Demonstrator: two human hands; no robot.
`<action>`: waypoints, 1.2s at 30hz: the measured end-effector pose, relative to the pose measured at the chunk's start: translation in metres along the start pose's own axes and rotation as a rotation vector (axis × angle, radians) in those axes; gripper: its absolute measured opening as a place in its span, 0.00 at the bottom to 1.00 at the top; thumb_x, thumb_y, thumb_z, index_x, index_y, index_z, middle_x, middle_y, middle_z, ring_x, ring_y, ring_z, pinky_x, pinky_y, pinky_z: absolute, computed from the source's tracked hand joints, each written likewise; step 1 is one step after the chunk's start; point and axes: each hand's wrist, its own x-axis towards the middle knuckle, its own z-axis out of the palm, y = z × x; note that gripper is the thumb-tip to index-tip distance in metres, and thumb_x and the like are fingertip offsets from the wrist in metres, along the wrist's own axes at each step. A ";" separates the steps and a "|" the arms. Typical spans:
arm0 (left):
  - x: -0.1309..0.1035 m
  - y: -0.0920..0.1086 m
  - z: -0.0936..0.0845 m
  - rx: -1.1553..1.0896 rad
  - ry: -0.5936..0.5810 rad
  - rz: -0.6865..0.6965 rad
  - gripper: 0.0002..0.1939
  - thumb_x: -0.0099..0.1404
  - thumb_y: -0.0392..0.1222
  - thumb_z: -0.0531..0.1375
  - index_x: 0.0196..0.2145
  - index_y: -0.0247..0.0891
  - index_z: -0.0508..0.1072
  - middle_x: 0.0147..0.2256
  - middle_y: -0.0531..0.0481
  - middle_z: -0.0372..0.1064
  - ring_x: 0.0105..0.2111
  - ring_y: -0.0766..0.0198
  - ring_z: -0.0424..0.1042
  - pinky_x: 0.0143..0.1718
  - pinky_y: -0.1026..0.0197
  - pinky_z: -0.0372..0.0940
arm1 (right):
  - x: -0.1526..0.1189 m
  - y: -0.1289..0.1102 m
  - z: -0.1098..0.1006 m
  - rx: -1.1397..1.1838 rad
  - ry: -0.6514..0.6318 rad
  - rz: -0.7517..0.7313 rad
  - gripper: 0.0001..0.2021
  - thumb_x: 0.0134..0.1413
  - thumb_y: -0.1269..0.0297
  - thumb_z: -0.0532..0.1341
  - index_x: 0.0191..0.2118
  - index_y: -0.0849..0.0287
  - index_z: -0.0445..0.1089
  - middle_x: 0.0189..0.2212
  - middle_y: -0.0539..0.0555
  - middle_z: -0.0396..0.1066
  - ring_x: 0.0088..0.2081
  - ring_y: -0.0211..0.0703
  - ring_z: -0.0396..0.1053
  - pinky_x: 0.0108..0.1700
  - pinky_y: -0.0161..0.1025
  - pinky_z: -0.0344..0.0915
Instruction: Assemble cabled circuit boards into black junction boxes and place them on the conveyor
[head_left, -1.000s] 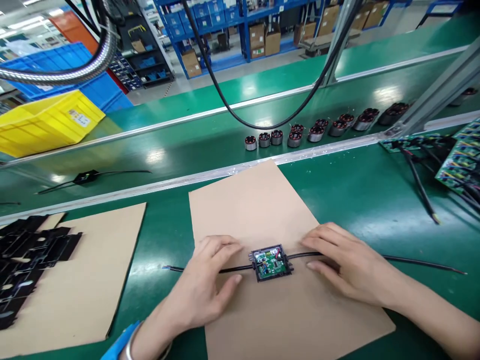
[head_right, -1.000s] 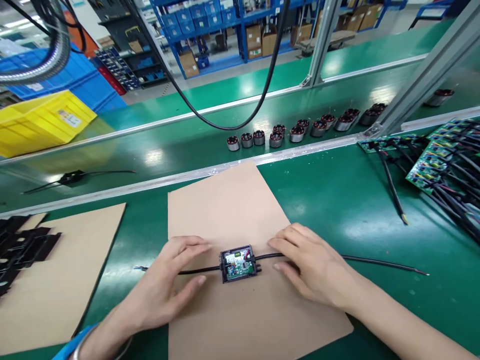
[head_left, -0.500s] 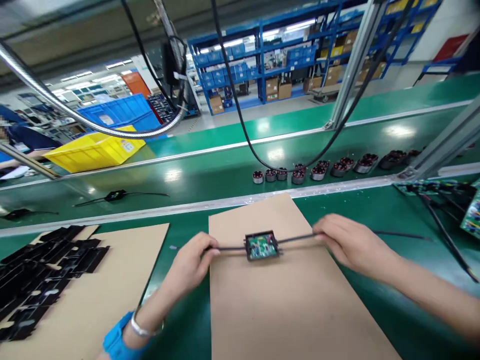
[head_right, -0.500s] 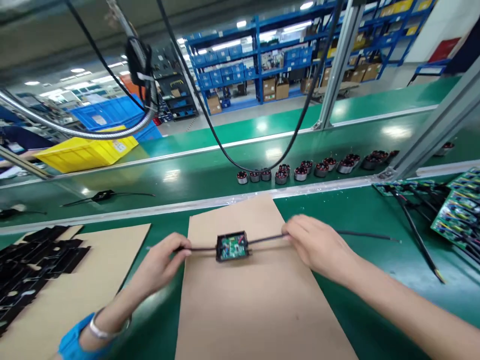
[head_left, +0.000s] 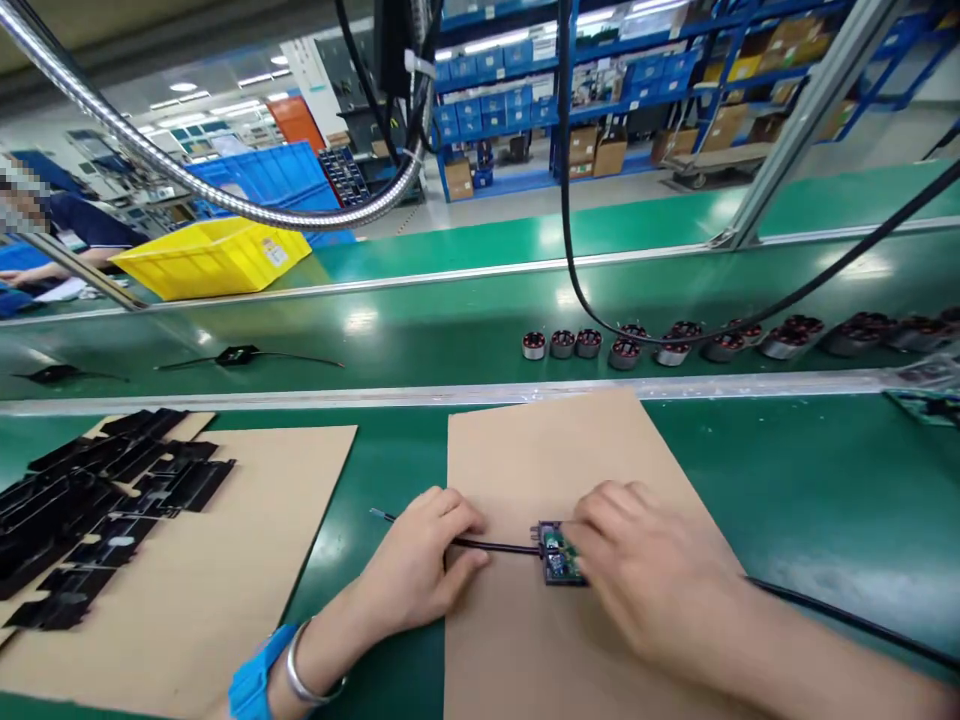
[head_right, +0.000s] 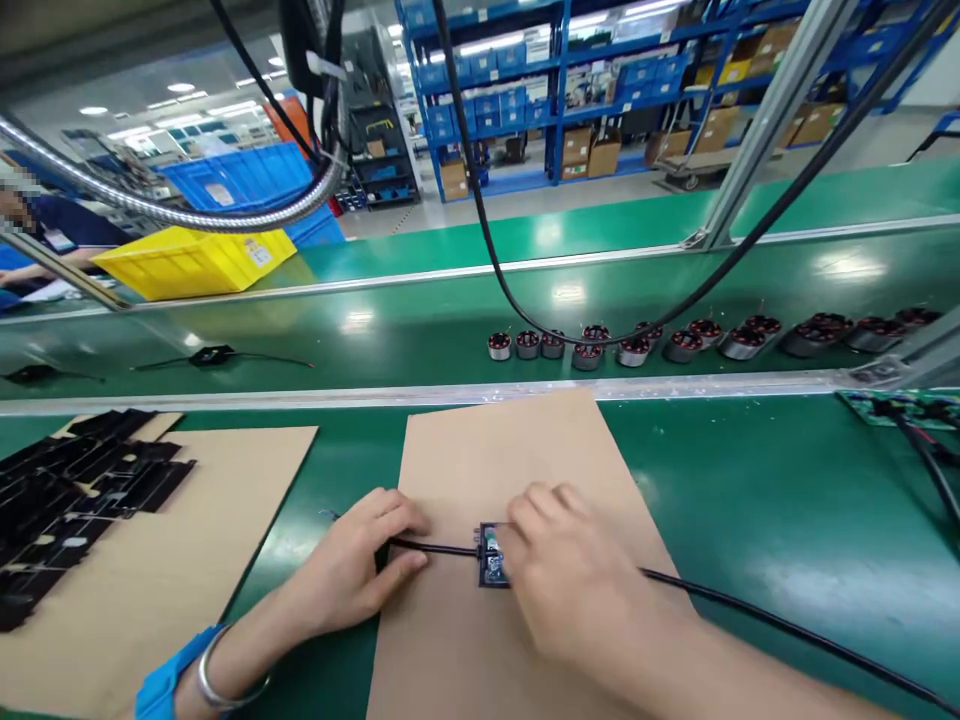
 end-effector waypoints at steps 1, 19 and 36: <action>0.000 0.003 0.002 -0.011 -0.003 0.017 0.07 0.64 0.37 0.60 0.42 0.40 0.71 0.39 0.47 0.69 0.39 0.57 0.66 0.41 0.56 0.64 | 0.004 -0.016 0.008 -0.034 0.025 0.008 0.09 0.55 0.70 0.57 0.39 0.61 0.73 0.33 0.58 0.69 0.35 0.50 0.62 0.38 0.47 0.58; 0.001 0.000 0.024 -0.105 0.064 0.109 0.08 0.62 0.33 0.57 0.39 0.39 0.72 0.37 0.48 0.69 0.39 0.59 0.68 0.42 0.56 0.65 | -0.030 0.014 -0.009 0.160 -0.006 0.062 0.16 0.62 0.64 0.56 0.54 0.55 0.68 0.47 0.59 0.67 0.50 0.52 0.61 0.51 0.50 0.59; 0.176 -0.065 -0.087 0.332 0.369 -0.182 0.12 0.70 0.44 0.58 0.47 0.35 0.70 0.47 0.45 0.69 0.44 0.58 0.71 0.46 0.50 0.68 | 0.092 0.208 -0.063 -0.348 0.231 0.284 0.09 0.65 0.65 0.52 0.38 0.61 0.67 0.36 0.59 0.71 0.41 0.49 0.67 0.42 0.43 0.63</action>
